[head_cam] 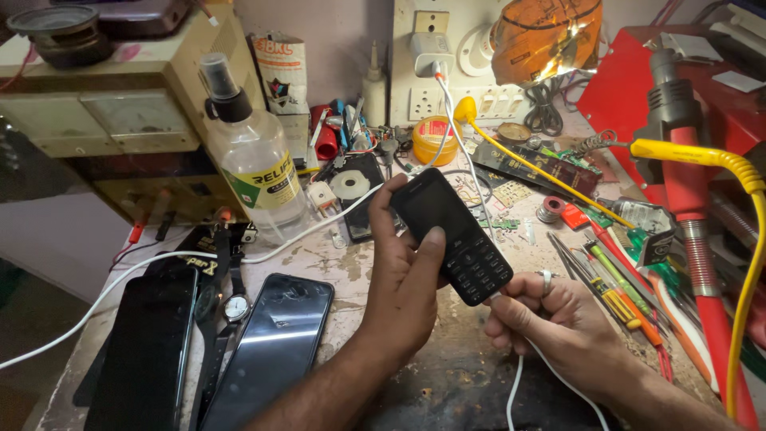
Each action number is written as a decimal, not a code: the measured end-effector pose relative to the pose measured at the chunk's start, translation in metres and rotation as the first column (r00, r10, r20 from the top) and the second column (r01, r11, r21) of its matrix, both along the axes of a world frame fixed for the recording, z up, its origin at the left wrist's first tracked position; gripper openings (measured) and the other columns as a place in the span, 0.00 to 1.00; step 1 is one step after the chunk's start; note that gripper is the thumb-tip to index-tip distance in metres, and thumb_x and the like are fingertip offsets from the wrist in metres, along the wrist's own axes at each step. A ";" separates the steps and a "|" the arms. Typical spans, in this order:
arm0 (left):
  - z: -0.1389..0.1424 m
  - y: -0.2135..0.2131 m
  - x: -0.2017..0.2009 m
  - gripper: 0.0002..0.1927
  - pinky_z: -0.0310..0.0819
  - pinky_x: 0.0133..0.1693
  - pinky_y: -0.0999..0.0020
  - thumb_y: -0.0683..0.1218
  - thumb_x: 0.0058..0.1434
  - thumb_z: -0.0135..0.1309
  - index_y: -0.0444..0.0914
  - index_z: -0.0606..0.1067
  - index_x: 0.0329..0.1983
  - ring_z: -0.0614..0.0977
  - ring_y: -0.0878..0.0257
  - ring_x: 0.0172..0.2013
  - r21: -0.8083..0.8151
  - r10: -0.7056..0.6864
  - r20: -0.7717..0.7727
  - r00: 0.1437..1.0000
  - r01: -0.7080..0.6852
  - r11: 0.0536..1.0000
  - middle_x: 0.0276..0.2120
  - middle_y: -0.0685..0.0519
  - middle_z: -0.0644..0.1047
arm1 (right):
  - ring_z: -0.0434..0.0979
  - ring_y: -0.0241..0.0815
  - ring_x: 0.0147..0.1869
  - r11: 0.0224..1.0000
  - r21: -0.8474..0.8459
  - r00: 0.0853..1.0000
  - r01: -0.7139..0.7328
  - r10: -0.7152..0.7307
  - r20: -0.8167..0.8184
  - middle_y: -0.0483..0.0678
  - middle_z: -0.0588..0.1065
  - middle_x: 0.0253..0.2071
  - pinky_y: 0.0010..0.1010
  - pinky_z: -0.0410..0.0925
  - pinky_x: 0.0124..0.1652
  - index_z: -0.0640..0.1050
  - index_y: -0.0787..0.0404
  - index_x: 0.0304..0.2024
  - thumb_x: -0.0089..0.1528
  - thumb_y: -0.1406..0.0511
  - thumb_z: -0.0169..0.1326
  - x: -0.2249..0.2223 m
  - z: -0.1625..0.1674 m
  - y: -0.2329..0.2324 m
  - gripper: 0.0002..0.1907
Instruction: The person picks up a feature phone from a cluttered repair bench, presses its keys and checks its screen, then removes the back cover and battery. They unscrew the casing with a screwdriver, pry the housing apart, and use tweezers to lift out the internal board, holding the exposed circuit board at the end.
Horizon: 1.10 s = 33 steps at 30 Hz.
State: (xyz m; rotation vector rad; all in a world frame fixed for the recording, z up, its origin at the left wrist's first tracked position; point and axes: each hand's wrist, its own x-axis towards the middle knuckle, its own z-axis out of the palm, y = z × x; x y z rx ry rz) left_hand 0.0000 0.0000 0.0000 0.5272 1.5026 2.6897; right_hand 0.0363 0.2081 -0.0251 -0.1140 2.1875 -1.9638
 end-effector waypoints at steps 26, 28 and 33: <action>0.000 0.006 0.003 0.33 0.82 0.47 0.64 0.39 0.71 0.41 0.49 0.44 0.75 0.80 0.63 0.47 -0.017 0.016 -0.046 0.999 -0.017 1.000 0.51 0.44 0.74 | 0.78 0.31 0.27 0.998 0.060 0.999 -0.012 0.010 0.033 0.46 0.81 0.26 0.22 0.69 0.26 0.81 0.65 0.33 0.64 0.64 0.55 -0.001 -0.001 0.003 0.10; 0.001 0.005 0.002 0.33 0.82 0.46 0.63 0.40 0.71 0.41 0.51 0.44 0.74 0.80 0.63 0.46 0.010 -0.015 0.024 1.000 0.015 1.000 0.50 0.45 0.74 | 0.79 0.31 0.27 0.998 0.063 1.000 -0.023 0.023 -0.001 0.45 0.81 0.26 0.21 0.69 0.26 0.81 0.65 0.33 0.64 0.64 0.55 0.000 -0.001 0.004 0.10; 0.003 0.004 0.002 0.32 0.83 0.46 0.61 0.41 0.71 0.41 0.52 0.45 0.74 0.81 0.62 0.45 0.022 -0.035 0.047 0.998 0.034 0.999 0.50 0.46 0.74 | 0.78 0.31 0.28 0.998 0.056 0.999 -0.035 0.036 -0.014 0.45 0.81 0.26 0.21 0.69 0.27 0.81 0.65 0.33 0.64 0.64 0.55 0.000 0.001 0.004 0.10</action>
